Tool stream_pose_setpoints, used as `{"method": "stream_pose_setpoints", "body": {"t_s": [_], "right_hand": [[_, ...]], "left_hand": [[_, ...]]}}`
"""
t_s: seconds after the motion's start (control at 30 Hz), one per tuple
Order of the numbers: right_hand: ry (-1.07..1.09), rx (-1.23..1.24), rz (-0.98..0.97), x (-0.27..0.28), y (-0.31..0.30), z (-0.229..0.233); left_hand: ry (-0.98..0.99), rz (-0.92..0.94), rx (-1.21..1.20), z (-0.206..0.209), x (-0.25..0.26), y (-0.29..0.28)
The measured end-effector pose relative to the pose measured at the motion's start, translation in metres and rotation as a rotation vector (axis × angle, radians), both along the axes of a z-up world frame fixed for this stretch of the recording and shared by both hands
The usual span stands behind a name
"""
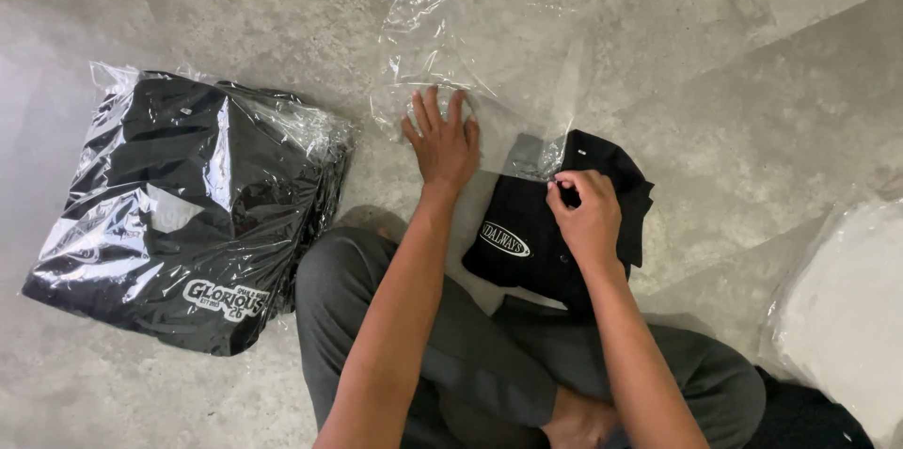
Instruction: The person sits on the floor and packages black polo shirts into clear plastic bags. They fold each shirt, place it into a bag, and seal the bag by hand. The packaged shirts are stacked into a pile as the task progresses.
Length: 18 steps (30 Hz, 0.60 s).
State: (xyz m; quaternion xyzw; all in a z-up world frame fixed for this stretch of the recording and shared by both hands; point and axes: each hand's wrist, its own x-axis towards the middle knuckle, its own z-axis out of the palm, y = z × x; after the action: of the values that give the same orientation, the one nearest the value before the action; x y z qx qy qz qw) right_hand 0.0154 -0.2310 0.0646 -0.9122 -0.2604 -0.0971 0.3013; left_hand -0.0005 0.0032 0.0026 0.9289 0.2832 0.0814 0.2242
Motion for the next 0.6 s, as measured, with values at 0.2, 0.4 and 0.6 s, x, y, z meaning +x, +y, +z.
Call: {"method": "stream_pose_setpoints", "body": {"t_s": [0.2,0.4,0.6], "right_hand": [[-0.019,0.083,0.023,-0.005,0.005,0.003],[-0.108,0.017,0.176,0.011,0.014,0.017],[-0.280,-0.176,0.220,0.021,0.012,-0.003]], "left_hand": [[0.050,0.034,0.083,0.005,0.002,-0.013],[-0.031,0.050,0.152,0.025,0.012,-0.020],[-0.171,-0.244,-0.106,0.025,0.022,-0.039]]}}
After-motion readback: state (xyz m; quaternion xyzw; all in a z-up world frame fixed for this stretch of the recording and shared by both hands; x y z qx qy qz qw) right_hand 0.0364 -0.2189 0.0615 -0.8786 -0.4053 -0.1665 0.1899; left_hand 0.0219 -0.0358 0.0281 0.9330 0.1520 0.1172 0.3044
